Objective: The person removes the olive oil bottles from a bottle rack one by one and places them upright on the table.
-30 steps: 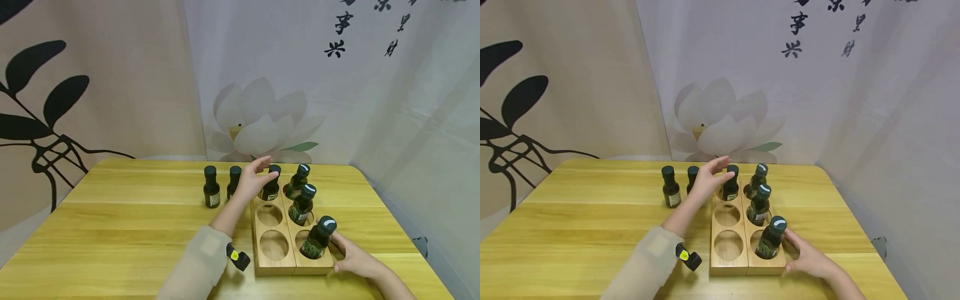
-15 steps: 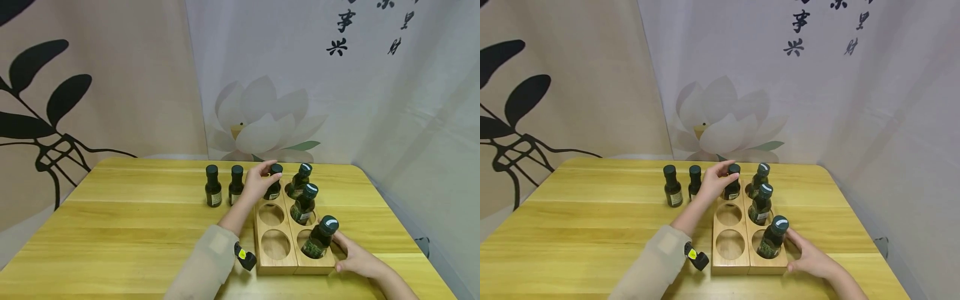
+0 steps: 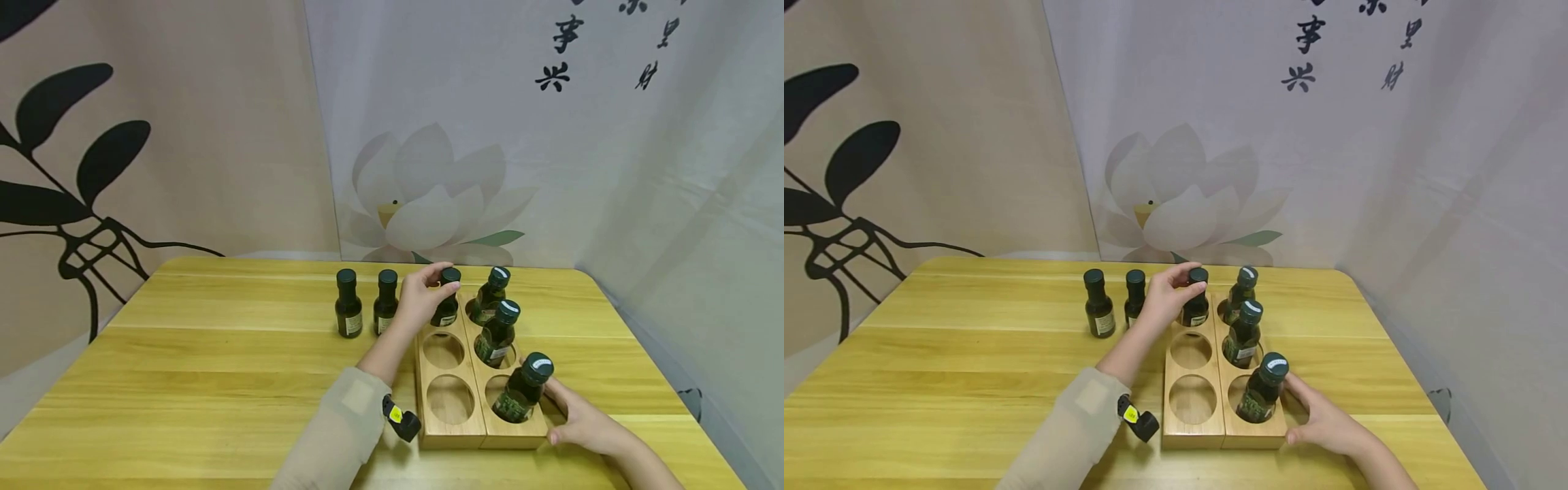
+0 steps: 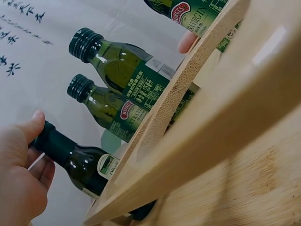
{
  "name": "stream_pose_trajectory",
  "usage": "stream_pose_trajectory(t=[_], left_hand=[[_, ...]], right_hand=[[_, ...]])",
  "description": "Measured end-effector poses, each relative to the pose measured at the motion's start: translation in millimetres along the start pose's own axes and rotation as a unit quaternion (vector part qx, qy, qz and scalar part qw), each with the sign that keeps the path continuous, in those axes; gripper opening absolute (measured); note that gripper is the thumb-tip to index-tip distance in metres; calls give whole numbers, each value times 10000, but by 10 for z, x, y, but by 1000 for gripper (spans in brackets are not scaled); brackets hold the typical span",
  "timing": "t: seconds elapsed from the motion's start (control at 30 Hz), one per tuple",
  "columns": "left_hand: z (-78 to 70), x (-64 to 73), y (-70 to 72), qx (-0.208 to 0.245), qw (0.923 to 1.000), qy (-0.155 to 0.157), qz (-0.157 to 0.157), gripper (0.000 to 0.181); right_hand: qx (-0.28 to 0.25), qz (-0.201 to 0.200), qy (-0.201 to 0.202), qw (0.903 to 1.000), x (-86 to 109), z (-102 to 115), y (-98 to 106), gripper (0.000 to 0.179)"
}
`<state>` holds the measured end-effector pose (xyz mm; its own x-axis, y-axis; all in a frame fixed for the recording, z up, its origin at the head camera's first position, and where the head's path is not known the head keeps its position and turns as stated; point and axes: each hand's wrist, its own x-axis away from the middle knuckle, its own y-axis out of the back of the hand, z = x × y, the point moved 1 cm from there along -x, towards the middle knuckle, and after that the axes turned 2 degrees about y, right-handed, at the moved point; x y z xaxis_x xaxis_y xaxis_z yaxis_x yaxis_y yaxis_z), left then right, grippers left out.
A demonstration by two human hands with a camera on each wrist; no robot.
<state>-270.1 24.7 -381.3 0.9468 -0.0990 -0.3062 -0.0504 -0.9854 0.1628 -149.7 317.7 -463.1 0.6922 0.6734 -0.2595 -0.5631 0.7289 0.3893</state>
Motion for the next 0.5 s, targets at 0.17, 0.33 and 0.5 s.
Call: stream_pose_trajectory(t=[0.17, 0.33, 0.5], left_hand=[[-56, 4, 13, 31, 10000, 3, -27, 36], [-161, 2, 21, -62, 9999, -29, -104, 36], [-286, -12, 38, -8, 9997, -193, -134, 35]], right_hand=[[-29, 19, -16, 10000, -1, -16, -3, 96], [-10, 24, -56, 10000, 1, -24, -1, 96], [-44, 22, -95, 9999, 3, -24, 6, 97]])
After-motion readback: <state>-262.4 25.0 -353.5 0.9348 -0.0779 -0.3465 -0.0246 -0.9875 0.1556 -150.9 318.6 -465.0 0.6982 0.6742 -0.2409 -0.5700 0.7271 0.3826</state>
